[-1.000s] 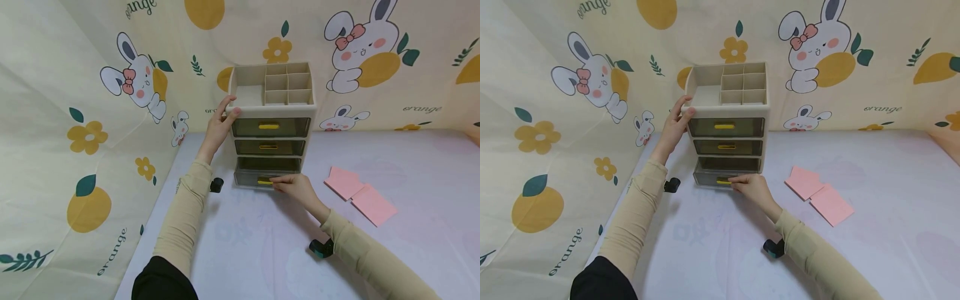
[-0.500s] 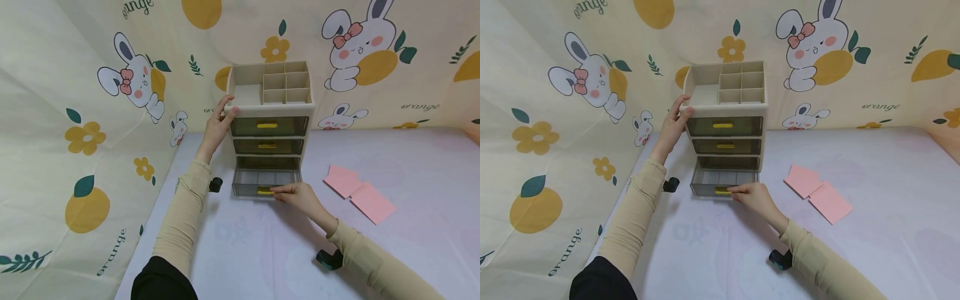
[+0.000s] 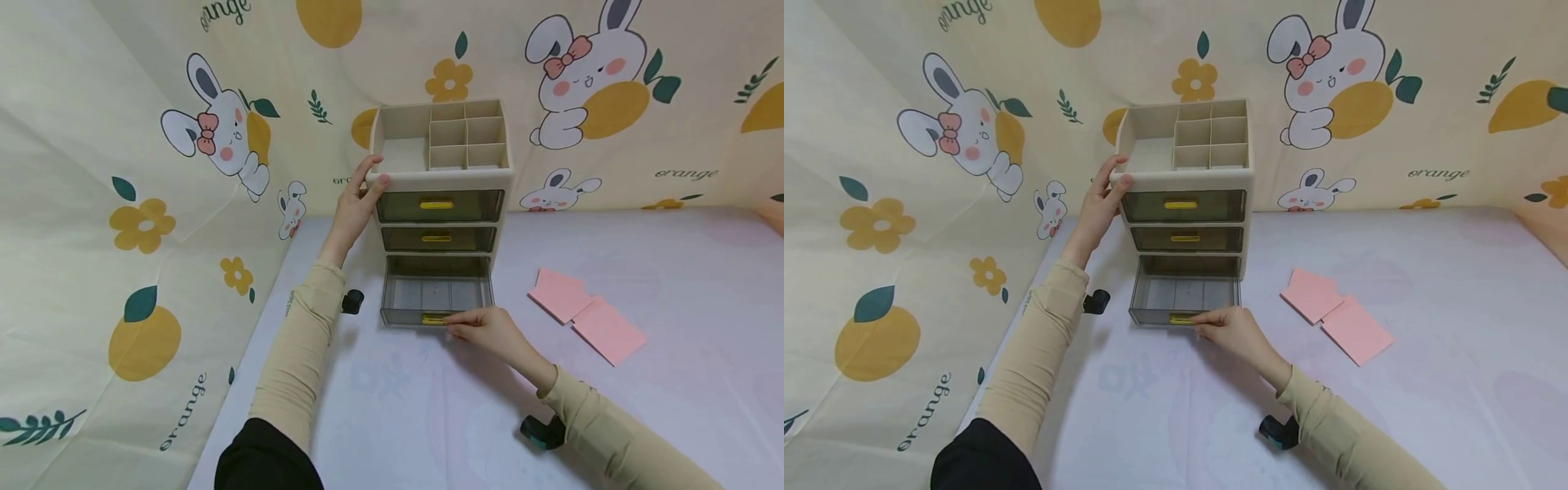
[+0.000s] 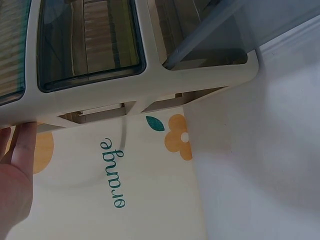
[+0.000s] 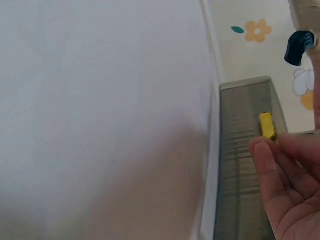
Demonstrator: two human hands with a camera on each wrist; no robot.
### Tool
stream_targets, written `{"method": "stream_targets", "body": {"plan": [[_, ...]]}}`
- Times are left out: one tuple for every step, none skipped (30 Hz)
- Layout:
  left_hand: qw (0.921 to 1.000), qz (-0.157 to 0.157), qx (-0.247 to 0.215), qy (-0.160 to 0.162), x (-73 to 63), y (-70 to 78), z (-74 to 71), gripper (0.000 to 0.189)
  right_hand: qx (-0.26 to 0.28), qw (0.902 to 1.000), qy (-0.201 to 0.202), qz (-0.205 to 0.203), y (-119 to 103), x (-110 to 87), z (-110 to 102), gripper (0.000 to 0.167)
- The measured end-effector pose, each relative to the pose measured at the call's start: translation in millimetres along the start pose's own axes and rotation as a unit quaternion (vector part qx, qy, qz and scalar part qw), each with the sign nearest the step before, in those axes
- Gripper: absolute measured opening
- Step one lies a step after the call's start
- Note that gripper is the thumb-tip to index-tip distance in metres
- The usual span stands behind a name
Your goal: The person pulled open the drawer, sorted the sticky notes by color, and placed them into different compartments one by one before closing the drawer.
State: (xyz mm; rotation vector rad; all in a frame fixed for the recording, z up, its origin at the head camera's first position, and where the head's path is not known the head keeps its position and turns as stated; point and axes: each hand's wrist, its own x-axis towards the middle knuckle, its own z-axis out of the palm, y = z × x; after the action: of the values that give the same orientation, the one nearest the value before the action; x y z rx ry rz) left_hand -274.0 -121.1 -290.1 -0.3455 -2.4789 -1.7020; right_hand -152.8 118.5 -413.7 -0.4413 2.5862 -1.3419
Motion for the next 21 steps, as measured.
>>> {"method": "stream_targets", "body": {"plan": [[1.0000,0.001,-0.001,0.000,0.1,0.1,0.0,0.045,0.001,1.0000,-0.001,0.000,-1,-0.4,0,0.019],[1.0000,0.001,-0.001,0.000,0.2,0.1,0.0,0.045,0.003,1.0000,-0.002,-0.001,-2,-0.8,0,0.019],[1.0000,0.002,-0.001,0.000,0.4,0.1,0.1,0.045,0.009,1.0000,-0.004,0.000,-3,-1.1,-1,0.019],[1.0000,0.002,-0.001,0.000,0.4,0.1,0.1,0.045,0.016,0.9998,-0.007,0.001,-4,-1.3,-1,0.020],[1.0000,0.003,-0.001,-0.001,0.5,0.1,0.1,0.045,0.024,0.9997,-0.010,0.002,-5,-1.5,-1,0.020],[1.0000,0.003,-0.001,-0.001,0.7,-0.1,0.1,0.045,0.029,0.9995,-0.013,0.002,-6,-1.4,-2,0.021],[1.0000,0.003,-0.001,-0.001,0.7,-0.3,0.0,0.045,0.036,0.9992,-0.014,0.004,-6,-1.2,-2,0.021],[1.0000,0.003,0.001,-0.002,0.8,-0.5,-0.1,0.045,0.043,0.9989,-0.016,0.005,-7,-0.9,-3,0.021],[1.0000,0.004,0.001,-0.002,0.9,-0.5,-0.2,0.045,0.051,0.9986,-0.016,0.005,-8,-0.5,-4,0.022],[1.0000,0.004,0.001,-0.002,0.8,-0.6,-0.3,0.045,0.055,0.9983,-0.016,0.004,-9,0.0,-5,0.022],[1.0000,0.004,0.001,-0.003,0.7,-0.6,-0.3,0.045,0.061,0.9980,-0.014,0.002,-10,0.7,-6,0.022],[1.0000,0.004,0.001,-0.002,0.6,-0.5,-0.4,0.045,0.066,0.9977,-0.013,-0.002,-11,1.1,-8,0.023],[1.0000,0.004,0.000,-0.002,0.4,-0.3,-0.5,0.045,0.074,0.9972,-0.010,-0.001,-11,1.7,-10,0.025],[1.0000,0.005,0.000,-0.002,0.2,0.0,-0.5,0.045,0.083,0.9965,-0.009,-0.002,-12,2.5,-12,0.026],[1.0000,0.005,-0.001,-0.002,-0.1,0.4,-0.5,0.045,0.092,0.9957,-0.006,-0.002,-13,3.3,-15,0.027],[1.0000,0.005,-0.001,-0.001,-0.4,0.6,-0.5,0.045,0.101,0.9949,-0.005,-0.002,-13,4.0,-18,0.029],[1.0000,0.006,-0.001,-0.001,-0.7,0.9,-0.5,0.044,0.107,0.9942,-0.003,-0.002,-13,4.9,-21,0.030],[1.0000,0.007,0.000,0.000,-1.0,1.1,-0.5,0.044,0.114,0.9935,0.000,-0.001,-13,5.4,-24,0.031],[1.0000,0.007,-0.001,0.000,-1.3,1.4,-0.4,0.044,0.123,0.9924,0.003,0.002,-13,6.3,-27,0.032],[1.0000,0.007,0.000,0.000,-1.6,1.5,-0.4,0.044,0.130,0.9915,0.006,0.001,-12,6.9,-31,0.033],[1.0000,0.008,-0.001,-0.001,-1.8,1.5,-0.4,0.044,0.135,0.9908,0.010,0.000,-12,7.5,-34,0.034]]}}
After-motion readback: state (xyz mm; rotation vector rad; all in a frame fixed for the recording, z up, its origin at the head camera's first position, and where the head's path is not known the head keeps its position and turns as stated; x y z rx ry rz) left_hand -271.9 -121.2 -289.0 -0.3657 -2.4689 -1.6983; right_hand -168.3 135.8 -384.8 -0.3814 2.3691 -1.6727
